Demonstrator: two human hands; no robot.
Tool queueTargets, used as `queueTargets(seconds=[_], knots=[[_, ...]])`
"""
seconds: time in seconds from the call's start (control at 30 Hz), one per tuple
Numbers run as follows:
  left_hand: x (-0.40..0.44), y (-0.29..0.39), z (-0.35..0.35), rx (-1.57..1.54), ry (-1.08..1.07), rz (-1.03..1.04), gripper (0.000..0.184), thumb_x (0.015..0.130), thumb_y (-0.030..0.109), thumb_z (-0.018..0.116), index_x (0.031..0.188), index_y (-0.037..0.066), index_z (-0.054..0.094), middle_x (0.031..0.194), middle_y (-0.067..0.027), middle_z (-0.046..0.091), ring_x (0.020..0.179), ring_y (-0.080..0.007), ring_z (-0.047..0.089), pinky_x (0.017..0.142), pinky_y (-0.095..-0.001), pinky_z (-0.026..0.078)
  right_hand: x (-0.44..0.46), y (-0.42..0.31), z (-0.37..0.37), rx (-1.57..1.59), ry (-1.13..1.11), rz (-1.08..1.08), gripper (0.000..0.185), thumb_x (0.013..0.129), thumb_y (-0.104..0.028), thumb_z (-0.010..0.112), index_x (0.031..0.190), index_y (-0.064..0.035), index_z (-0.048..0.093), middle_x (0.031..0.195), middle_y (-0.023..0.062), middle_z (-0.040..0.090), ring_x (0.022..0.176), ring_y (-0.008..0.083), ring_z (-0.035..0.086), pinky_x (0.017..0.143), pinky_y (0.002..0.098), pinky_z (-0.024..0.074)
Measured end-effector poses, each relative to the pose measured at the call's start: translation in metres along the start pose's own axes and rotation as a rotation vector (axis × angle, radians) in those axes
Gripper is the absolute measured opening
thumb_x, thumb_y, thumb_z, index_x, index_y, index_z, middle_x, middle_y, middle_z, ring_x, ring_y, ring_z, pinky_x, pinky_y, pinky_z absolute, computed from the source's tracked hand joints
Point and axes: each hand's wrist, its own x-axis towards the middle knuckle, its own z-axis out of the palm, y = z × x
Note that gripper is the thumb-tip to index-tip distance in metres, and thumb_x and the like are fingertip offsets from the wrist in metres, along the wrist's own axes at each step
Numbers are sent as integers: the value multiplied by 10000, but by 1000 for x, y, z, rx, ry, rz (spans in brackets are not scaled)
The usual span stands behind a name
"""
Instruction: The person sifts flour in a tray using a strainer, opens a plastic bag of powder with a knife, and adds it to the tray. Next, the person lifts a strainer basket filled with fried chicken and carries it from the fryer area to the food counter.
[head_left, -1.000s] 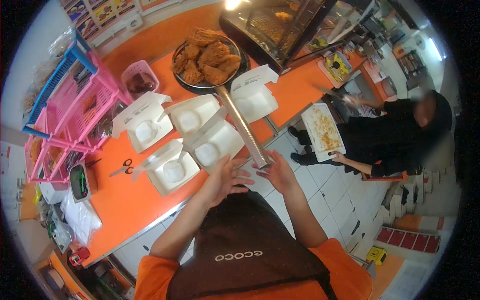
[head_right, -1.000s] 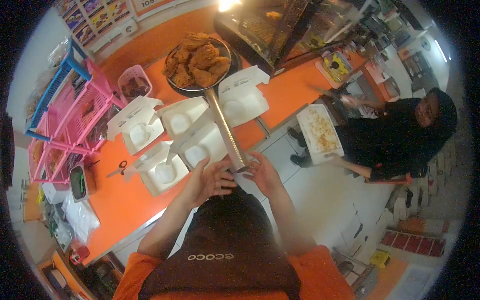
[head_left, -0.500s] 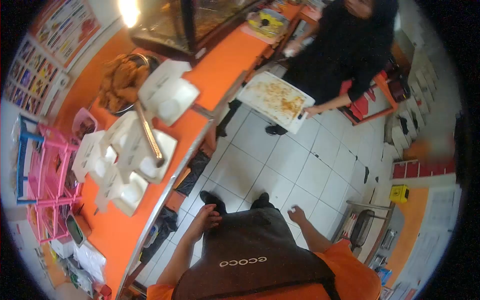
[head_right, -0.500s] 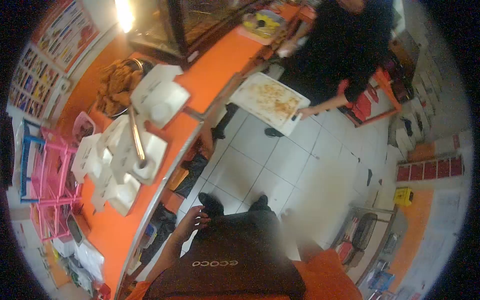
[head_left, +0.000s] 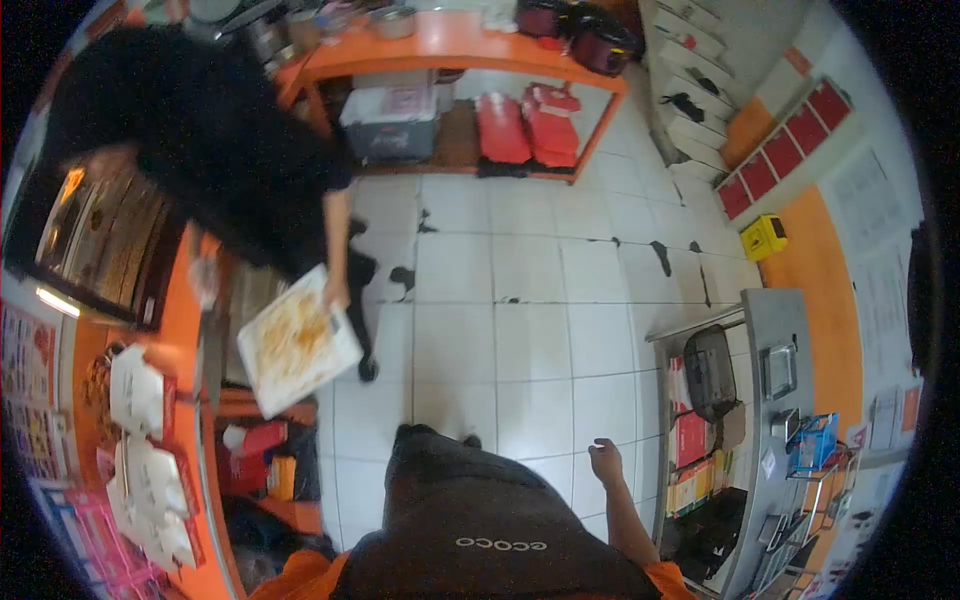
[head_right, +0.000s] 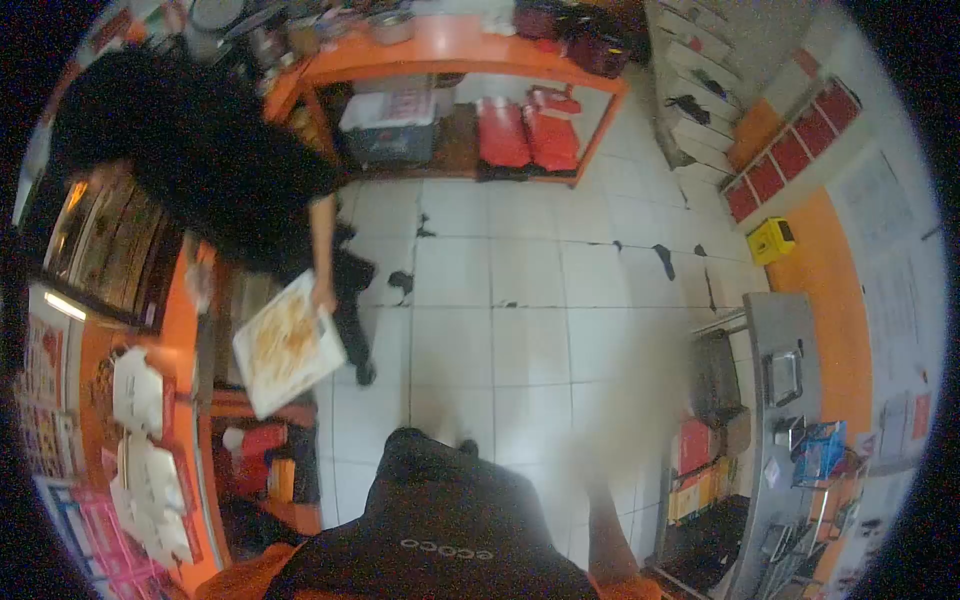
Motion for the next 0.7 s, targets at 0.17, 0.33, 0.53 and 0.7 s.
queueTargets(seconds=[0.17, 0.33, 0.53, 0.7], knots=[[41, 135, 17, 49, -28, -25, 587, 818, 377, 651, 1243, 13, 471, 1084, -268, 603, 953, -386, 621, 790, -457, 513, 160, 5, -117, -164, 153, -207, 317, 831, -260, 653, 1101, -99, 619, 944, 112, 698, 937, 331, 640, 834, 457, 490], [122, 311, 49, 123, -79, 29, 584, 814, 383, 635, 1232, 7, 478, 1106, -285, 593, 961, -411, 612, 804, -476, 510, 301, 84, -181, -604, 210, -243, 338, 809, -294, 678, 1066, -83, 620, 1021, 144, 662, 1025, 347, 602, 974, 524, 391], [237, 619, 44, 166, -63, 417, 581, 809, 390, 615, 1219, -1, 486, 1133, -306, 582, 972, -440, 602, 822, -499, 507, 296, 229, -114, -335, -440, 47, 517, 871, -437, 560, 1206, -44, 548, 1152, 155, 603, 1065, 299, 575, 950, 455, 451], [312, 975, 7, -2, 61, 823, 458, 841, 171, 596, 1270, 58, 482, 819, -122, 670, 823, -320, 650, 777, -405, 518, 425, 130, -125, -73, -514, 375, 574, 897, -483, 503, 1254, -35, 533, 1166, 169, 607, 1070, 325, 578, 950, 470, 444]])
